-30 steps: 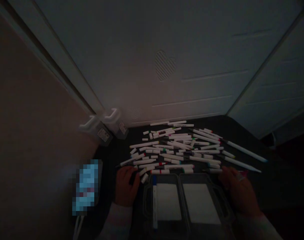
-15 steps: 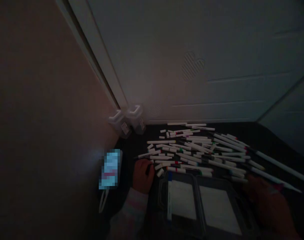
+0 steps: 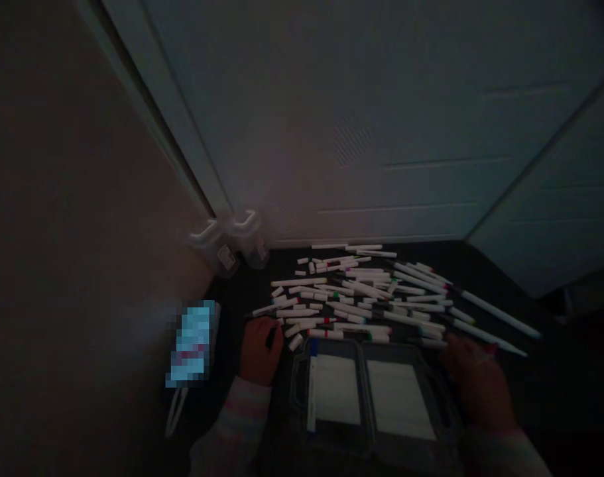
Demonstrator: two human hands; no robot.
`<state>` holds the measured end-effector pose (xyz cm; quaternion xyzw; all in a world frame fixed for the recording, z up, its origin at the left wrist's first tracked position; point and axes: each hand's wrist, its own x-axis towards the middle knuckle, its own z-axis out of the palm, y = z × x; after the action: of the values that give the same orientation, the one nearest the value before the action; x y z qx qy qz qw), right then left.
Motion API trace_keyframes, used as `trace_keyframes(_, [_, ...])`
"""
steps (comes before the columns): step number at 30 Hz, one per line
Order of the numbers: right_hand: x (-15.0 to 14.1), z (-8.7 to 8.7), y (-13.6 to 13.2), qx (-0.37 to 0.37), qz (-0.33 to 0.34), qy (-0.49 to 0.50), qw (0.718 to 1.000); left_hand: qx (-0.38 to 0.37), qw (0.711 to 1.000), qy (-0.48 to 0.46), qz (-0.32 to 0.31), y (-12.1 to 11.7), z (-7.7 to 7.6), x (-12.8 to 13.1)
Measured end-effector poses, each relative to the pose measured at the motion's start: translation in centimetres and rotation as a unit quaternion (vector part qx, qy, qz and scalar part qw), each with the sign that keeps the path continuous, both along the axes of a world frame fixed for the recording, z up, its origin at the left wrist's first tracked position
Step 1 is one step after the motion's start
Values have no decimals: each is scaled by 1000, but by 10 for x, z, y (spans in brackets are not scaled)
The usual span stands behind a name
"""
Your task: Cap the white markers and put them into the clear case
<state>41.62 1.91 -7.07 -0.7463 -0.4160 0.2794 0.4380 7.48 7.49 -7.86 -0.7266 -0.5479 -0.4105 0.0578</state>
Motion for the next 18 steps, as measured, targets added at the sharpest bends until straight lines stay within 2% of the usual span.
trace_keyframes(5, [-6, 4, 3, 13, -14, 83, 996, 16, 1000, 16, -21, 4, 2, -2])
trace_keyframes(9, [-7, 2, 2, 1, -12, 100, 995, 40, 998, 50, -22, 7, 2, -5])
trace_keyframes(14, [-6, -6, 1, 5, -20, 136, 990, 9, 996, 83, -18, 9, 4, -8])
trace_keyframes(18, [-6, -4, -1, -23, -28, 131, 991, 8, 993, 111, -28, 10, 5, -8])
